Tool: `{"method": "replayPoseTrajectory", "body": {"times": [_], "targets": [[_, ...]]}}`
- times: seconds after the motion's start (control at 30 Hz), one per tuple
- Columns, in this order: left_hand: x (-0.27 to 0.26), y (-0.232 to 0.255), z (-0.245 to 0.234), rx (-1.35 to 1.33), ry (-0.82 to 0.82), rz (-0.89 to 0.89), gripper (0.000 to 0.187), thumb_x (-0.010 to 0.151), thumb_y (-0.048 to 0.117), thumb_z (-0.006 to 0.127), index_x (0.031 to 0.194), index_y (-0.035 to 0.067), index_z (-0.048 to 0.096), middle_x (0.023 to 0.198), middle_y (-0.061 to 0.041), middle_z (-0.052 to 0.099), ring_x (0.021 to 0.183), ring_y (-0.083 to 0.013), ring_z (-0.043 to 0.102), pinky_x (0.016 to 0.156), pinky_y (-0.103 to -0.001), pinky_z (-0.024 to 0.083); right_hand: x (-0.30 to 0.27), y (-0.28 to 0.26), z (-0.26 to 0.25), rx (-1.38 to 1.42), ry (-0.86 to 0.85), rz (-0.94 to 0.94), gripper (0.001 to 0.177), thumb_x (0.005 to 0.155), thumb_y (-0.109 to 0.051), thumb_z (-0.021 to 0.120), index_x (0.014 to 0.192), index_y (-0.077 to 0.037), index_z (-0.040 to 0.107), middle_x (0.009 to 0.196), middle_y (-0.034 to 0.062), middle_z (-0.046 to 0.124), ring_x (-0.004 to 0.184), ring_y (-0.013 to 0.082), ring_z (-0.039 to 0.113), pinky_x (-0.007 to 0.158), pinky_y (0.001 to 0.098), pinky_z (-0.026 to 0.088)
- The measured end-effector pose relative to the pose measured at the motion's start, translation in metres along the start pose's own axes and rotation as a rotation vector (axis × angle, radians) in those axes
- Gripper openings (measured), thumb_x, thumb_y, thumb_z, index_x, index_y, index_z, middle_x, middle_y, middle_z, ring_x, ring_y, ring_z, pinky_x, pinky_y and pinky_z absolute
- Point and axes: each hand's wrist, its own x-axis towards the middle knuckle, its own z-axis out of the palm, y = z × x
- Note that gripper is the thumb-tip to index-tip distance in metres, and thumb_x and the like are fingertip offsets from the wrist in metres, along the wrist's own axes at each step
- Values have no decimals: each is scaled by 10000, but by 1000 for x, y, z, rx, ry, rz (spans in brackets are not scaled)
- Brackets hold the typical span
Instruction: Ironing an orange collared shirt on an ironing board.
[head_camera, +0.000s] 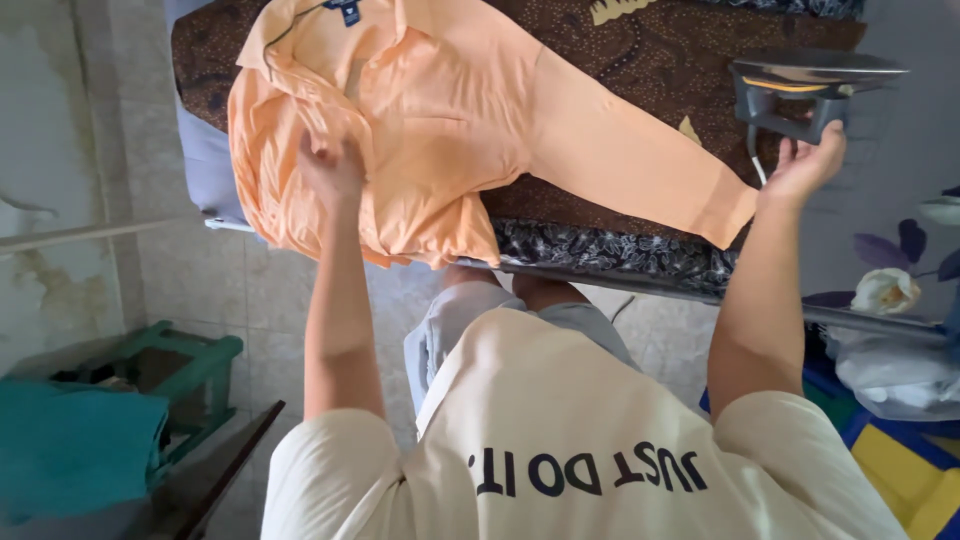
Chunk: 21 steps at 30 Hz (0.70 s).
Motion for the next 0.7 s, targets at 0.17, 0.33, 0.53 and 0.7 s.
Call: {"method": "replayPoseTrajectory", "body": {"times": [0.17,0.33,0.53,0.7], "targets": [[73,-14,29,-608,-81,-443,711,907,262,803,1406,-9,375,1025,-108,724,866,-165,674,741,-313,569,-4,16,-24,-159,189,79,683,949,-543,690,1436,-93,522,1333,108,541,1133,219,544,1035,446,460],[111,-49,86,-211,144,-334,476,790,216,849,1169,7,648,858,-46,741,737,-181,707,638,-350,576,-39,56,-53,-183,601,-256,781,1028,-546,561,1461,100,490,1409,202,586,1276,339,638,1123,433,494],[40,65,71,188,-215,-135,200,974,351,634,1022,160,665,841,-99,728,748,-344,710,642,-494,547,-233,107,146,-520,-7,-269,255,1055,-152,629,1256,-4,573,1230,81,622,1176,209,593,1060,364,483],[-13,98,18,136,-207,166,132,973,245,615,908,131,629,938,-134,697,750,-381,682,559,-508,537,-280,105,393,-554,-680,15,287,1029,-214,698,1229,-24,617,1209,75,693,1136,159,662,1010,290,518]]}}
